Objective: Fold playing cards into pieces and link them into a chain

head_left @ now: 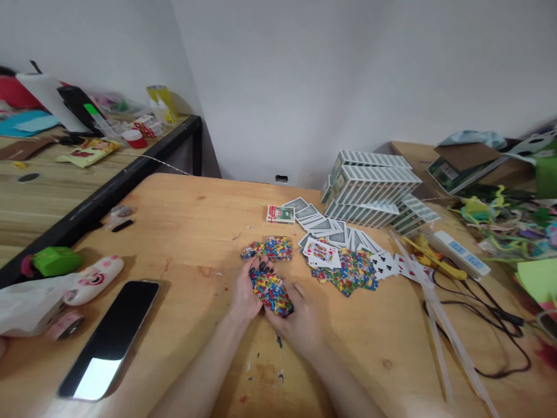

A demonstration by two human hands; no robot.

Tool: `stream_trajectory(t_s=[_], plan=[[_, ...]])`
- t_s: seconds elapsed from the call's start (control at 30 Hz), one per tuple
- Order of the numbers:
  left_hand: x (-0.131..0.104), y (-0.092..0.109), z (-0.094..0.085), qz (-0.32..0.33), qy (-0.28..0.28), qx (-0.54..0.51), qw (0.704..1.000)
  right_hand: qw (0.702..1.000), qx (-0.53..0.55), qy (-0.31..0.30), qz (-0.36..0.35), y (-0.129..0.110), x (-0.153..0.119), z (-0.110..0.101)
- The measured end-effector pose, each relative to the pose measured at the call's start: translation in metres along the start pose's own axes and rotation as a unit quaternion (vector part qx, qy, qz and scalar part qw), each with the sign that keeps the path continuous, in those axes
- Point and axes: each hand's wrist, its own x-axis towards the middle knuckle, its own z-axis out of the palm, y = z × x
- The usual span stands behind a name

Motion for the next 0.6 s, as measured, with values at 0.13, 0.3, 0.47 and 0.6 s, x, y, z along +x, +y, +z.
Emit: stream_trajectory(t_s=[0.13, 0.3, 0.47, 0.6], plan=[[0.0002, -0.0007, -0.0001, -0.011, 0.007, -0.015, 1.000, 1.000, 0.006, -0.005, 0.000, 0.0018, -0.0006, 0.0011], [0.0006, -0.0026, 0.0009, -0.028, 0.012, 0.031, 0.999, 1.000, 0.003, 0.005, 0.012, 0.0022, -0.0006, 0.0015], [0.0000, -0.0049, 0.0003, -0.009, -0.016, 0.091, 0.996, 1.000, -0.008, -0.010, 0.020, 0.0000, 0.0020, -0.0030], [-0.0021, -0.0034, 0.0013, 0.014, -0.040, 0.129, 0.991, 0.999, 0.029, -0.013, 0.015, 0.0003, 0.0061, -0.0073]])
